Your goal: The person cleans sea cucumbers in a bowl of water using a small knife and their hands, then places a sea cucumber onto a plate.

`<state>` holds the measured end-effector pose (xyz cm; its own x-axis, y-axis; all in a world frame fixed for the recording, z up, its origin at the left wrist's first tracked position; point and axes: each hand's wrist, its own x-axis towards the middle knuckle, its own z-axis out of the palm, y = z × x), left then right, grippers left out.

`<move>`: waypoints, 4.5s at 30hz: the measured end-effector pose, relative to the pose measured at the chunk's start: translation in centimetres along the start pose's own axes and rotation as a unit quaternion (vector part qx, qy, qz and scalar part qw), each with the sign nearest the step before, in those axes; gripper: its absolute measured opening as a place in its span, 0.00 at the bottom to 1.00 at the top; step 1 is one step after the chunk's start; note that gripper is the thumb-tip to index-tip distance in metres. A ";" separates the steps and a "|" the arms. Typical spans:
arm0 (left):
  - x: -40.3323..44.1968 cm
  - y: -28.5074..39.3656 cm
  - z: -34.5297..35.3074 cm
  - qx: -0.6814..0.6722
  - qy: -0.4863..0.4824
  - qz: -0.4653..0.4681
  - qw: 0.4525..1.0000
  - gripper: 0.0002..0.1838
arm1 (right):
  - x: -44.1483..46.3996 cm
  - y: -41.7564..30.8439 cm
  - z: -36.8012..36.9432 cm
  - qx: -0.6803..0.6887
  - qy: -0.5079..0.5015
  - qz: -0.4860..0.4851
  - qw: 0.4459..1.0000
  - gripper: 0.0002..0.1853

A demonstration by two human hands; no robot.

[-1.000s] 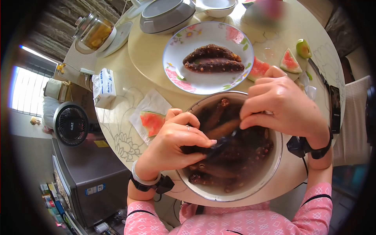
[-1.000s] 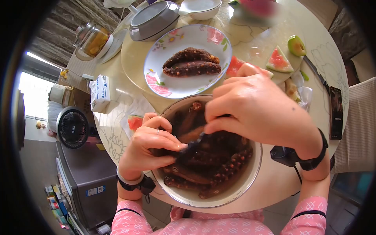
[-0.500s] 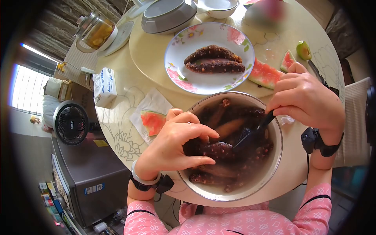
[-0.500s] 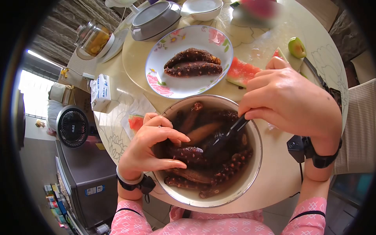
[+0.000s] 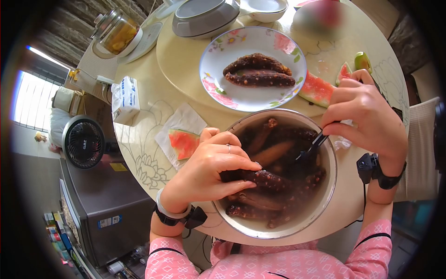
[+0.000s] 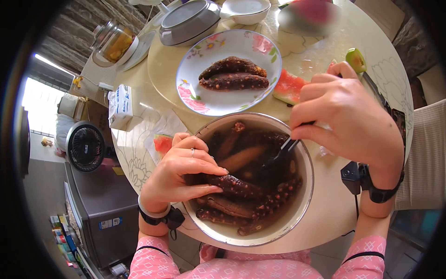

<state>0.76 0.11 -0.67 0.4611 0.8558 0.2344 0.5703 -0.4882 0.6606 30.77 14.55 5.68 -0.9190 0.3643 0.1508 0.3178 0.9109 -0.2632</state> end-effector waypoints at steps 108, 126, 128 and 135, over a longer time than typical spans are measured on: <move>0.1 0.4 0.0 0.008 0.006 -0.011 1.000 0.21 | 0.8 0.8 1.6 0.144 -0.004 -0.017 0.989 0.10; 0.1 -0.1 0.2 -0.015 0.008 -0.009 1.000 0.16 | 1.9 -0.7 2.5 0.159 0.033 0.031 0.986 0.11; -0.1 -0.2 0.3 -0.020 0.010 -0.013 1.000 0.15 | 2.3 -1.4 3.7 0.194 0.132 0.007 0.972 0.10; 0.0 0.0 0.4 -0.020 0.022 -0.005 1.000 0.14 | 1.5 0.2 2.8 0.115 0.009 -0.032 0.993 0.09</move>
<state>0.97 0.05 -0.96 0.4255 0.8674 0.2578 0.5469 -0.4735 0.6904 28.82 14.70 3.14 -0.9304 0.3125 0.1917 0.1951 0.8648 -0.4627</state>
